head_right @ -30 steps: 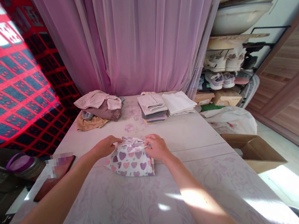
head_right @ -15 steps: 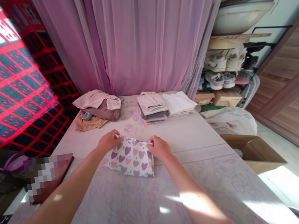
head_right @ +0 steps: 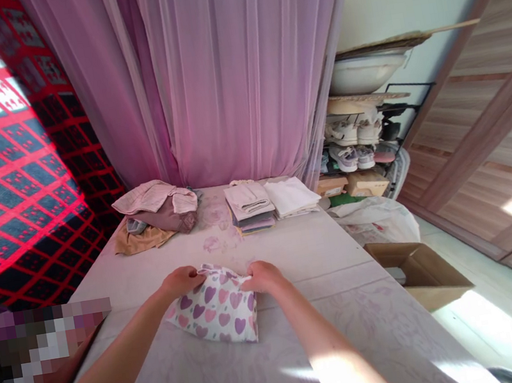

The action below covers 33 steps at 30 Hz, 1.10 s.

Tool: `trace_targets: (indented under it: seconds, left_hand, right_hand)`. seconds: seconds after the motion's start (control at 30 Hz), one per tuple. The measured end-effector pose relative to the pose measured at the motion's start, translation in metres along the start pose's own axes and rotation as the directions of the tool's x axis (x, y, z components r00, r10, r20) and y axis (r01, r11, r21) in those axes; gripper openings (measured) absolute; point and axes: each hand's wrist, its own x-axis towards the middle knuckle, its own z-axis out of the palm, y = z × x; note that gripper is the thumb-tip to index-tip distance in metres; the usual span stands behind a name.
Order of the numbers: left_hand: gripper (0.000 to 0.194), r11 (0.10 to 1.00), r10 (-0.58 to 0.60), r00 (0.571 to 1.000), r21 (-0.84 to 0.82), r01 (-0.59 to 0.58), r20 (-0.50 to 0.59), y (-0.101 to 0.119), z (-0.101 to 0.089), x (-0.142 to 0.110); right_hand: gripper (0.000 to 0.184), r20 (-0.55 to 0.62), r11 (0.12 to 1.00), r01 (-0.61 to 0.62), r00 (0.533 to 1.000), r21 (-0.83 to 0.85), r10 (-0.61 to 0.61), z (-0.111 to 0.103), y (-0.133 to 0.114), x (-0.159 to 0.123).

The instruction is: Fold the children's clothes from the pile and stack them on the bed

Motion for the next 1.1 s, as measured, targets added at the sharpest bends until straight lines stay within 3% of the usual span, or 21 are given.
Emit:
trace_targets:
  seconds: [0.13,0.2,0.37,0.47,0.57,0.7,0.8,0.97,1.03,1.1]
  left_hand:
    - [0.029,0.998,0.037,0.999,-0.044,-0.037,0.012,0.004,0.002,-0.005]
    - [0.027,0.994,0.037,0.999,-0.105,-0.035,0.018,0.005,0.002,-0.006]
    - [0.035,0.914,0.007,0.994,-0.403,0.038,0.109,0.007,0.001,-0.012]
    - [0.050,0.792,0.045,0.979,-0.604,0.086,0.199,0.008,-0.002,-0.019]
    - [0.062,0.687,0.091,0.956,-0.712,0.142,0.279,0.008,-0.003,-0.025]
    - [0.068,0.556,0.111,0.918,-0.789,0.260,0.380,0.009,-0.002,-0.025]
    - [0.060,0.473,0.131,0.911,-0.832,0.289,0.391,0.015,-0.002,-0.024]
    - [0.053,0.527,0.208,0.923,-0.832,0.174,0.325,0.034,-0.009,-0.028]
    - [0.055,0.549,0.230,0.922,-0.824,0.140,0.310,0.040,-0.013,-0.031]
    - [0.053,0.559,0.241,0.923,-0.820,0.120,0.299,0.043,-0.016,-0.033]
  right_hand:
    - [0.017,-0.076,0.999,0.021,0.997,0.025,-0.019,0.002,-0.005,-0.008]
    - [0.024,-0.077,0.993,0.013,0.997,0.120,-0.004,0.004,-0.005,-0.010]
    - [0.054,0.074,0.838,-0.086,0.996,0.539,0.055,0.005,0.000,-0.012]
    - [0.044,0.186,0.758,-0.139,0.982,0.638,0.024,-0.001,0.004,-0.016]
    - [0.032,0.282,0.728,-0.162,0.958,0.666,-0.045,-0.006,0.010,-0.018]
    - [0.032,0.324,0.785,-0.110,0.938,0.610,-0.121,-0.012,0.019,-0.015]
    - [0.049,0.307,0.813,-0.001,0.926,0.582,-0.219,-0.019,0.020,-0.014]
    - [0.109,0.195,0.808,0.107,0.944,0.579,-0.264,-0.025,0.003,-0.010]
    - [0.111,0.172,0.820,0.188,0.929,0.540,-0.326,-0.020,-0.003,-0.006]
    - [0.094,0.115,0.816,0.262,0.923,0.516,-0.368,-0.013,-0.005,-0.003]
